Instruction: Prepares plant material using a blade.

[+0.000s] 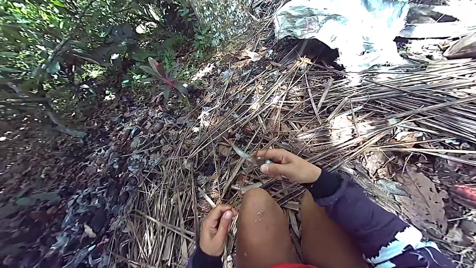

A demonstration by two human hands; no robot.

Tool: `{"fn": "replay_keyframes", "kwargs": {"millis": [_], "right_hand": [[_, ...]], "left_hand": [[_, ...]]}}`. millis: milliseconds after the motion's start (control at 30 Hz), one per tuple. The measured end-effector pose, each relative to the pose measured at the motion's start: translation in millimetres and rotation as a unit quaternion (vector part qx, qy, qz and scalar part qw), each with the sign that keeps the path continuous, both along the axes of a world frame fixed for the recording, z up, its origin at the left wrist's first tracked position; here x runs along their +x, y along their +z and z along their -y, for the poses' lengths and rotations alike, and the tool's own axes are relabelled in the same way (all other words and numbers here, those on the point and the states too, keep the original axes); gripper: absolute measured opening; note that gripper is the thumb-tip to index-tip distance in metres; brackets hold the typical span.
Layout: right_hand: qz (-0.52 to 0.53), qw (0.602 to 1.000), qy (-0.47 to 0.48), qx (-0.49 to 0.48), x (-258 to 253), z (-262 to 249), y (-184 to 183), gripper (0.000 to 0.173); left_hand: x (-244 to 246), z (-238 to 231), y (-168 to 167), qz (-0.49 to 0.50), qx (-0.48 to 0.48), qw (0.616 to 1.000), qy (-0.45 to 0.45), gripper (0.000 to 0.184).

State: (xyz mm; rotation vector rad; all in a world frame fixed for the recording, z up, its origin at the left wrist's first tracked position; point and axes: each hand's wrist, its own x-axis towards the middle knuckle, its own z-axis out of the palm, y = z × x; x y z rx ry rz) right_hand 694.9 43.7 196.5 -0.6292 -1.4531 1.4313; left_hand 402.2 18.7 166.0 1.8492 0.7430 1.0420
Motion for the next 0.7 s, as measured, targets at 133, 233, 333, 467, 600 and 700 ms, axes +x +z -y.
{"fn": "replay_keyframes", "kwargs": {"millis": [133,233,333,467,600,700], "right_hand": [[-0.055,0.987,-0.150,0.004,18.9,-1.5,7.3,0.030],[-0.113,0.966,-0.228,0.037,58.9,-5.7,21.3,0.033],[-0.099,0.979,-0.177,-0.018,34.4,-0.2,13.6,0.038],[-0.002,0.995,0.031,-0.098,-34.8,25.5,-9.8,0.047],[-0.022,0.998,-0.019,-0.063,-6.1,18.2,7.8,0.040],[-0.044,0.995,-0.093,-0.002,39.0,-0.3,23.9,0.036]], "left_hand": [[-4.5,8.6,-10.5,-0.032,0.015,0.999,0.026,0.027],[-14.1,18.5,-18.0,-0.045,-0.024,0.998,0.029,0.026],[-8.7,17.3,-16.4,-0.042,-0.048,0.997,0.047,0.023],[1.9,7.3,-6.6,-0.006,-0.071,0.997,0.031,0.021],[-17.3,6.7,-9.3,0.010,-0.101,0.995,-0.016,0.020],[-42.8,11.2,-17.4,0.002,-0.131,0.991,-0.032,0.019]]}}
